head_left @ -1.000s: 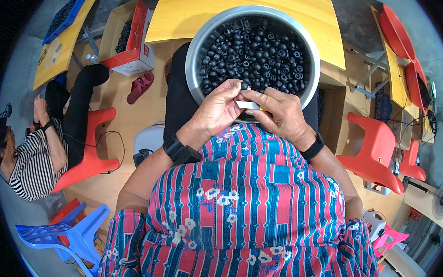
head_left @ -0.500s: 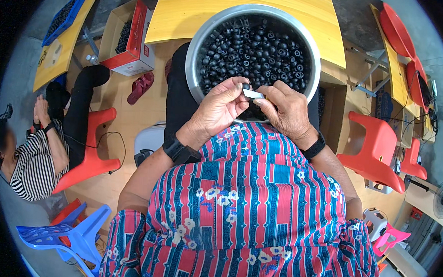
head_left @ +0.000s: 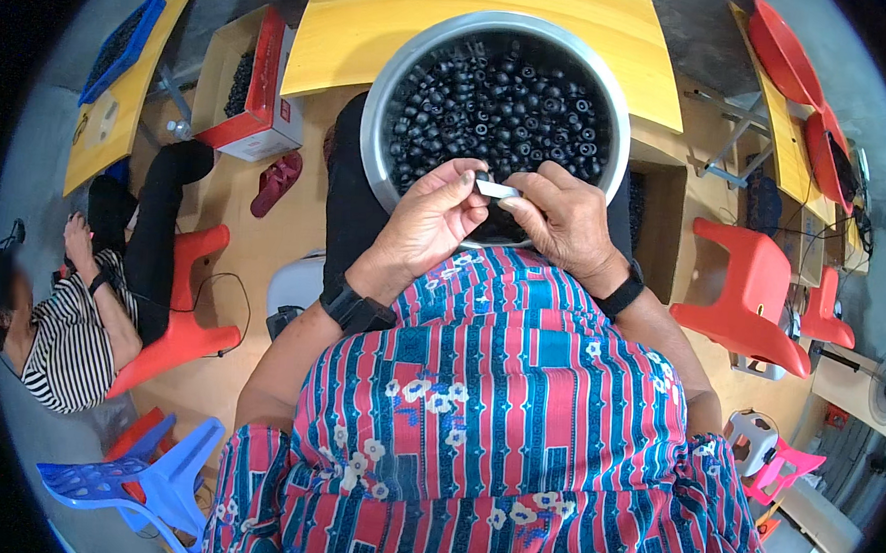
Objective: Cleaning and scraping small round black objects in a metal bowl.
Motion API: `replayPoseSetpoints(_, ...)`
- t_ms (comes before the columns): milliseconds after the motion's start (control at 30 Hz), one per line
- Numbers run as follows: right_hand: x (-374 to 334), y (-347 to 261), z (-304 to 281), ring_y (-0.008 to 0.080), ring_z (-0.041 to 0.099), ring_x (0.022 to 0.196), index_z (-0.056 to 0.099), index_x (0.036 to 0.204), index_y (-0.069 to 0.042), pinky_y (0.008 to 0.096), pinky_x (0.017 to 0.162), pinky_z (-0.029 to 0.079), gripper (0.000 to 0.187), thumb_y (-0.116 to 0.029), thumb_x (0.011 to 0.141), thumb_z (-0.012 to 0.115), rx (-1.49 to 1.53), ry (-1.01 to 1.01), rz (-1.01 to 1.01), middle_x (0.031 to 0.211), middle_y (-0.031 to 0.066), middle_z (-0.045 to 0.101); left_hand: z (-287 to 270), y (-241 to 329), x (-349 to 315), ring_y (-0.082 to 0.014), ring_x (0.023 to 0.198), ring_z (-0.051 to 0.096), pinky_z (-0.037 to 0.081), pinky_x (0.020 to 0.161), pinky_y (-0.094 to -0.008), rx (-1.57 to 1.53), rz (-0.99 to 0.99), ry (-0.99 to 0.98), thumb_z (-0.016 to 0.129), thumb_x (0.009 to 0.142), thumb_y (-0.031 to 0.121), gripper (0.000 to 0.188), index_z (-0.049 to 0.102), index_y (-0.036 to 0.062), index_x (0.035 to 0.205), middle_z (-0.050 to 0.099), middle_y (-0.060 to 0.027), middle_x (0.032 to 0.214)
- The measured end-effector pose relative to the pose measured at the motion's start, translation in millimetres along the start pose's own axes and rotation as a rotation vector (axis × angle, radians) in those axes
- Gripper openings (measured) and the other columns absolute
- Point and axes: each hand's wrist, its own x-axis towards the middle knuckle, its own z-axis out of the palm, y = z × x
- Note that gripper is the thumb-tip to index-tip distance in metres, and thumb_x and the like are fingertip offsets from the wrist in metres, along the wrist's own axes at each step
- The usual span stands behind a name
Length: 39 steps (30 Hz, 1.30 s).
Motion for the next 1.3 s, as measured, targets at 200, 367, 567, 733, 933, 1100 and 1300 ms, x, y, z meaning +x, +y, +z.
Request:
replayPoseSetpoints(200, 1, 2, 1, 0.0307, 0.061, 0.068, 0.067, 0.093, -0.007, 0.0400, 0.058, 0.048, 0.019, -0.023, 0.086, 0.070, -0.017, 0.043, 0.058, 0.077, 0.0105, 0.059, -7, 0, 1, -0.0133, 0.087, 0.059, 0.054, 0.080, -0.0243, -0.080, -0.054, -0.124, 0.056, 0.098, 0.007, 0.019, 0.057, -0.0003, 0.115, 0.060, -0.0102, 0.103)
replayPoseSetpoints(367, 4, 16, -4, 0.0354, 0.063, 0.078, 0.067, 0.089, -0.005, 0.0413, 0.066, 0.050, 0.017, -0.022, 0.088, 0.068, -0.038, 0.212, 0.220, 0.084, 0.0148, 0.064, -7, 0, 1, -0.0148, 0.088, 0.057, 0.053, 0.082, -0.0269, -0.057, -0.050, -0.108, 0.055, 0.098, 0.007, 0.017, 0.058, 0.0007, 0.113, 0.058, -0.0107, 0.104)
replayPoseSetpoints(567, 5, 27, -8, 0.0355, 0.064, 0.081, 0.066, 0.096, -0.008, 0.0430, 0.068, 0.052, 0.022, -0.024, 0.082, 0.073, -0.199, 0.159, 0.334, 0.088, 0.0131, 0.065, -3, -1, -1, -0.0157, 0.089, 0.057, 0.053, 0.081, -0.0290, -0.044, -0.091, -0.043, 0.049, 0.102, 0.013, 0.017, 0.055, 0.0016, 0.113, 0.057, -0.0104, 0.106)
replayPoseSetpoints(733, 8, 26, -5, 0.0354, 0.065, 0.082, 0.066, 0.097, -0.011, 0.0442, 0.068, 0.052, 0.022, -0.024, 0.081, 0.073, -0.265, 0.111, 0.350, 0.090, 0.0116, 0.064, -6, -1, -1, -0.0136, 0.084, 0.052, 0.046, 0.072, -0.0256, -0.032, -0.121, -0.043, 0.049, 0.102, 0.013, 0.017, 0.055, 0.0024, 0.113, 0.054, -0.0070, 0.100)
replayPoseSetpoints(933, 6, 26, -4, 0.0361, 0.064, 0.084, 0.066, 0.097, -0.011, 0.0456, 0.070, 0.051, 0.021, -0.023, 0.081, 0.072, -0.275, 0.069, 0.377, 0.091, 0.0119, 0.064, -7, -2, 1, -0.0121, 0.081, 0.050, 0.043, 0.069, -0.0240, -0.007, -0.154, -0.072, 0.051, 0.101, 0.013, 0.015, 0.055, 0.0031, 0.111, 0.054, -0.0050, 0.098)
replayPoseSetpoints(1100, 6, 27, -2, 0.0364, 0.064, 0.085, 0.066, 0.097, -0.009, 0.0458, 0.071, 0.051, 0.021, -0.021, 0.081, 0.072, -0.259, 0.044, 0.390, 0.093, 0.0133, 0.064, -6, -1, 3, -0.0112, 0.079, 0.050, 0.043, 0.068, -0.0236, 0.018, -0.161, -0.057, 0.054, 0.099, 0.013, 0.015, 0.056, 0.0039, 0.111, 0.056, -0.0030, 0.096)
replayPoseSetpoints(1300, 6, 25, 1, 0.0354, 0.064, 0.084, 0.068, 0.094, -0.006, 0.0427, 0.073, 0.051, 0.021, -0.016, 0.077, 0.075, -0.102, 0.146, 0.295, 0.090, 0.0143, 0.066, -3, -1, 2, -0.0086, 0.077, 0.049, 0.042, 0.066, -0.0212, 0.108, -0.142, -0.043, 0.056, 0.099, 0.013, 0.018, 0.056, 0.0030, 0.114, 0.057, -0.0018, 0.095)
